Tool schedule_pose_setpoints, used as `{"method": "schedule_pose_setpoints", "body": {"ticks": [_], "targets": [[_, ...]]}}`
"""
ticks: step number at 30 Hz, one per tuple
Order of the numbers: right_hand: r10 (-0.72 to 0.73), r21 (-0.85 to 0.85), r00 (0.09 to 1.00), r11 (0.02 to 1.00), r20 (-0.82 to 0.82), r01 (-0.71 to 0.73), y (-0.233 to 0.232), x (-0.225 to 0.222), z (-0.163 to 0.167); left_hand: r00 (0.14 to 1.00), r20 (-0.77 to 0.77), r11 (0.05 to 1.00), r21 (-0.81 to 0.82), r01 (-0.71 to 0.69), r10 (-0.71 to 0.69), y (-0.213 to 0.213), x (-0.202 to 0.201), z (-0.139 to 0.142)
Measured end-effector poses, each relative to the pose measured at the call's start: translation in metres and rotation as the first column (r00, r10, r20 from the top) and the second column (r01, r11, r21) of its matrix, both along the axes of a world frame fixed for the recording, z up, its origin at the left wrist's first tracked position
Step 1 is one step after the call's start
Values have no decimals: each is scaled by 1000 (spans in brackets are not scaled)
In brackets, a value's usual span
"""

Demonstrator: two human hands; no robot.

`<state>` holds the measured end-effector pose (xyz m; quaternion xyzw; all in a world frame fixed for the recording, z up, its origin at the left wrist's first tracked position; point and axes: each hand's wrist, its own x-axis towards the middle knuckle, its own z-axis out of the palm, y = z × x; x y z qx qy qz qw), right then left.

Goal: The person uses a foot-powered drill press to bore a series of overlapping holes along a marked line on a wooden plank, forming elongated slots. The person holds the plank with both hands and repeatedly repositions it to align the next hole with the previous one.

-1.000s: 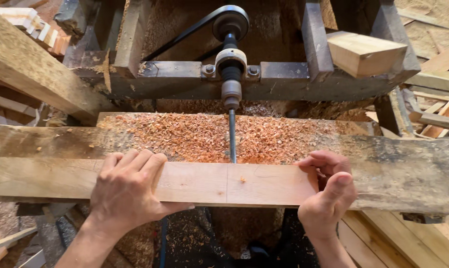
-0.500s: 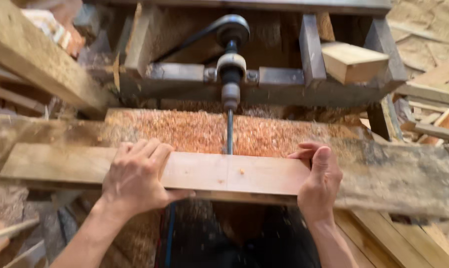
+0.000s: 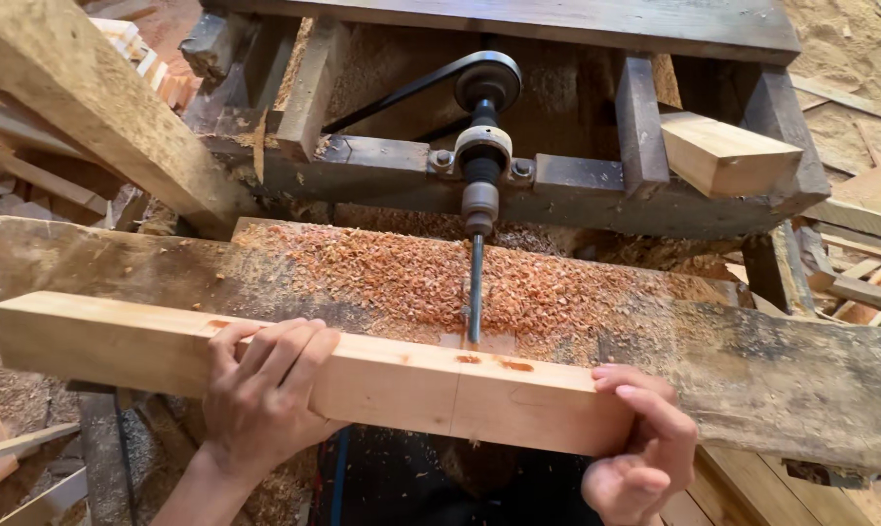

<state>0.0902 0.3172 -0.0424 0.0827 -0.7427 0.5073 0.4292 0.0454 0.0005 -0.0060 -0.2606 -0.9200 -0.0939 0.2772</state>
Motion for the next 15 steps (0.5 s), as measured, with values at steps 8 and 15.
{"method": "schedule_pose_setpoints", "body": {"ticks": [8, 15], "targets": [[11, -172, 847, 981, 531, 95, 4, -6, 17, 942, 335, 994, -96, 52, -17, 4, -28, 28], [-7, -182, 866, 977, 500, 113, -1, -11, 19, 907, 420, 993, -113, 30, 20, 5, -31, 30]]}}
